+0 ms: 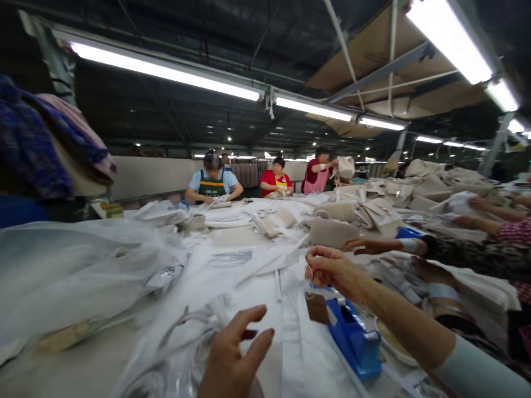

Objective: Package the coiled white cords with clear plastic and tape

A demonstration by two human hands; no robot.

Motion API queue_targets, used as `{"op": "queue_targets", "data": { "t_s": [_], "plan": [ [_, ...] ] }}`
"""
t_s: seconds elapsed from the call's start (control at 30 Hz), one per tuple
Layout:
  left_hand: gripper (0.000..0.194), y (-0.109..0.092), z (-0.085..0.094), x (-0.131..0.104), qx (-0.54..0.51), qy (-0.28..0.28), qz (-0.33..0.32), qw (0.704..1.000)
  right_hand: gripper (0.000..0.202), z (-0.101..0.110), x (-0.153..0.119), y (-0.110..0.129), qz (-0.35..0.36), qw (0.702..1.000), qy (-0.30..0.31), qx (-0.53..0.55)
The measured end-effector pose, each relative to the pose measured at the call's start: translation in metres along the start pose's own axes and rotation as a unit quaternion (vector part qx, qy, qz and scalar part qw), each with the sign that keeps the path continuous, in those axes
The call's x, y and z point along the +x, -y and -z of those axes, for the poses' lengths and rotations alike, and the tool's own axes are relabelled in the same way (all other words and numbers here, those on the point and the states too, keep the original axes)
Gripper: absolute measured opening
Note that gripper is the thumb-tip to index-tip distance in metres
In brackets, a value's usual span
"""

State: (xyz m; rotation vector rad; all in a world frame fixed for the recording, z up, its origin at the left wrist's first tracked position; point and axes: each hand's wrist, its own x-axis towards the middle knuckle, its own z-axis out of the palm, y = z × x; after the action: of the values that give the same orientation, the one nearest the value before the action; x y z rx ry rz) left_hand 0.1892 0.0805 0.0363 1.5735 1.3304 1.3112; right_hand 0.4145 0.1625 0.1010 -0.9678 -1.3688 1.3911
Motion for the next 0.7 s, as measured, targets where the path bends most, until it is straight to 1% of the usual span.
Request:
{"op": "queue_targets", "data": {
  "t_s": [0.03, 0.07, 0.1, 0.17, 0.2, 0.27, 0.33, 0.43, 0.5, 0.6, 0.7],
  "plan": [
    [0.038, -0.005, -0.009, 0.009, -0.033, 0.008, 0.013, 0.999, 0.033, -0.015, -0.002, -0.002, -0.005, 1.0, 0.027, 0.004],
    [0.04, -0.008, -0.016, 0.016, -0.055, 0.016, 0.013, 0.998, 0.031, -0.028, -0.004, -0.005, -0.008, 0.999, 0.053, 0.007],
    [0.038, -0.009, -0.019, 0.02, -0.066, 0.021, 0.008, 0.998, 0.03, -0.04, -0.005, -0.008, -0.009, 0.997, 0.078, 0.009],
    [0.028, -0.009, -0.018, 0.02, -0.075, 0.021, -0.006, 0.997, 0.026, -0.061, -0.007, -0.014, -0.008, 0.993, 0.121, 0.005],
    [0.024, -0.008, -0.014, 0.016, -0.082, 0.016, -0.005, 0.997, 0.026, -0.07, -0.008, -0.016, -0.005, 0.99, 0.139, -0.001],
    [0.022, -0.005, -0.003, 0.008, -0.11, -0.002, 0.019, 0.994, 0.026, -0.085, -0.009, -0.02, 0.003, 0.986, 0.167, -0.015],
    [0.022, -0.002, 0.01, 0.002, -0.155, -0.034, 0.046, 0.986, 0.027, -0.098, -0.01, -0.022, 0.011, 0.981, 0.193, -0.023],
    [0.02, 0.0, 0.027, 0.0, -0.221, -0.073, 0.056, 0.971, 0.027, -0.113, -0.012, -0.026, 0.007, 0.973, 0.231, -0.021],
    [0.022, 0.0, 0.036, 0.001, -0.258, -0.099, 0.061, 0.959, 0.028, -0.121, -0.014, -0.03, -0.001, 0.968, 0.249, -0.021],
    [0.026, -0.004, 0.045, 0.001, -0.312, -0.143, 0.075, 0.936, 0.029, -0.13, -0.015, -0.037, -0.013, 0.966, 0.257, -0.024],
    [0.028, -0.01, 0.052, 0.002, -0.377, -0.153, 0.086, 0.909, 0.028, -0.135, -0.014, -0.043, -0.003, 0.973, 0.231, -0.02]
  ]
}}
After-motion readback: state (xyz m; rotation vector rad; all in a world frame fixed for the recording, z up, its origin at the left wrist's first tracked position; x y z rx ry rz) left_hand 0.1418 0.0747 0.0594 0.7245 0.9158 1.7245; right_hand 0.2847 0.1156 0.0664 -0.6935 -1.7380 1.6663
